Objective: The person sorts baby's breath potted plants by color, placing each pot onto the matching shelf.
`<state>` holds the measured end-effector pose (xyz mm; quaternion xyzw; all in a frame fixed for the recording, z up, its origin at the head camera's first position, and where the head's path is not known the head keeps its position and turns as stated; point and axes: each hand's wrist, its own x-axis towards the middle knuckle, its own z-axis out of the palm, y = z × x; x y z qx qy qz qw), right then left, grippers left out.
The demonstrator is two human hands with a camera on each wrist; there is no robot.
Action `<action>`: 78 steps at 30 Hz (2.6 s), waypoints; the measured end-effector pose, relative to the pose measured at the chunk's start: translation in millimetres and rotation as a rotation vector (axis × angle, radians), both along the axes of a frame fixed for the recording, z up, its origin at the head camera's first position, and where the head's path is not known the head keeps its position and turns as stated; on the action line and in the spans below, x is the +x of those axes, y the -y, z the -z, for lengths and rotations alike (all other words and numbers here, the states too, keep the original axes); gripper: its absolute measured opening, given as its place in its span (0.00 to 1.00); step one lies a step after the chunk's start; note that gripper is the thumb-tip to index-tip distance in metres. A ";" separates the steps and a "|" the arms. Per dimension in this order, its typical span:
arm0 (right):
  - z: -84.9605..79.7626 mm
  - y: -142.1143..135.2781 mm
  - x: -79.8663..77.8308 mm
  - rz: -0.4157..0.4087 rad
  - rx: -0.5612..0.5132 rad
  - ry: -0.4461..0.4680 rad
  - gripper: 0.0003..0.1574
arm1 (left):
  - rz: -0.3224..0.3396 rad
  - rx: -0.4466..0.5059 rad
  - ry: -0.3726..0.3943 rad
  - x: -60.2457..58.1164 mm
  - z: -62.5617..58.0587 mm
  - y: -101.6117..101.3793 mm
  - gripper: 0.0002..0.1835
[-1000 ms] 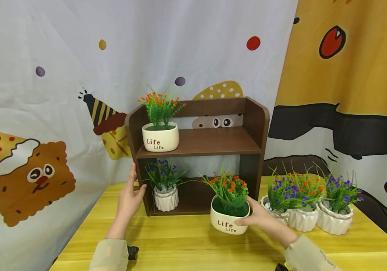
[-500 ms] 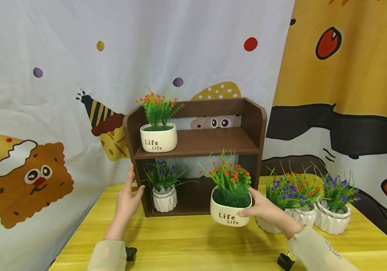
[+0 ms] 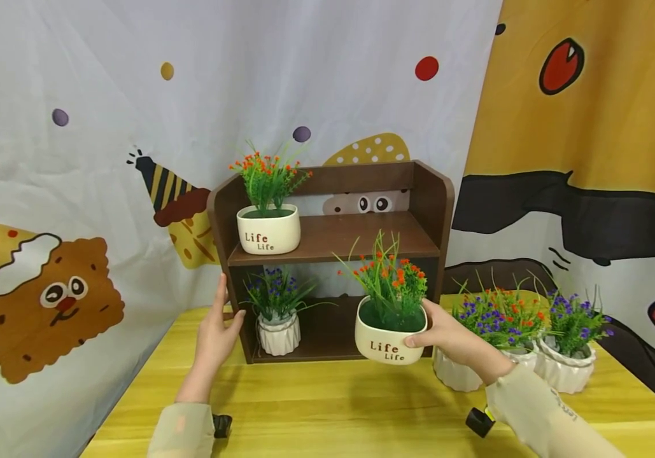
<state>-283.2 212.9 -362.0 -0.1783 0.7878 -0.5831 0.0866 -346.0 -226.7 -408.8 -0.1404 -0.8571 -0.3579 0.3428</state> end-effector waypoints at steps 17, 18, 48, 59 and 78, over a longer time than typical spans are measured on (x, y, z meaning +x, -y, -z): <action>-30.3 0.4 -2.4 -0.022 -0.068 -0.036 0.77 | -0.007 0.000 -0.010 -0.7 0.3 0.4 0.51; -32.0 0.7 -2.4 -0.023 -0.068 -0.041 0.77 | -0.008 -0.003 -0.011 -0.8 0.4 0.5 0.51; -85.4 8.3 -11.6 -0.200 -0.243 -0.167 0.30 | -0.019 -0.012 -0.014 -0.3 0.3 1.9 0.51; -110.4 11.0 -15.1 -0.211 -0.319 -0.173 0.26 | 0.001 -0.003 -0.005 -1.5 0.6 1.5 0.50; -154.1 20.5 -27.1 -0.181 -0.346 -0.180 0.33 | 0.001 0.007 -0.010 -1.7 2.5 1.7 0.50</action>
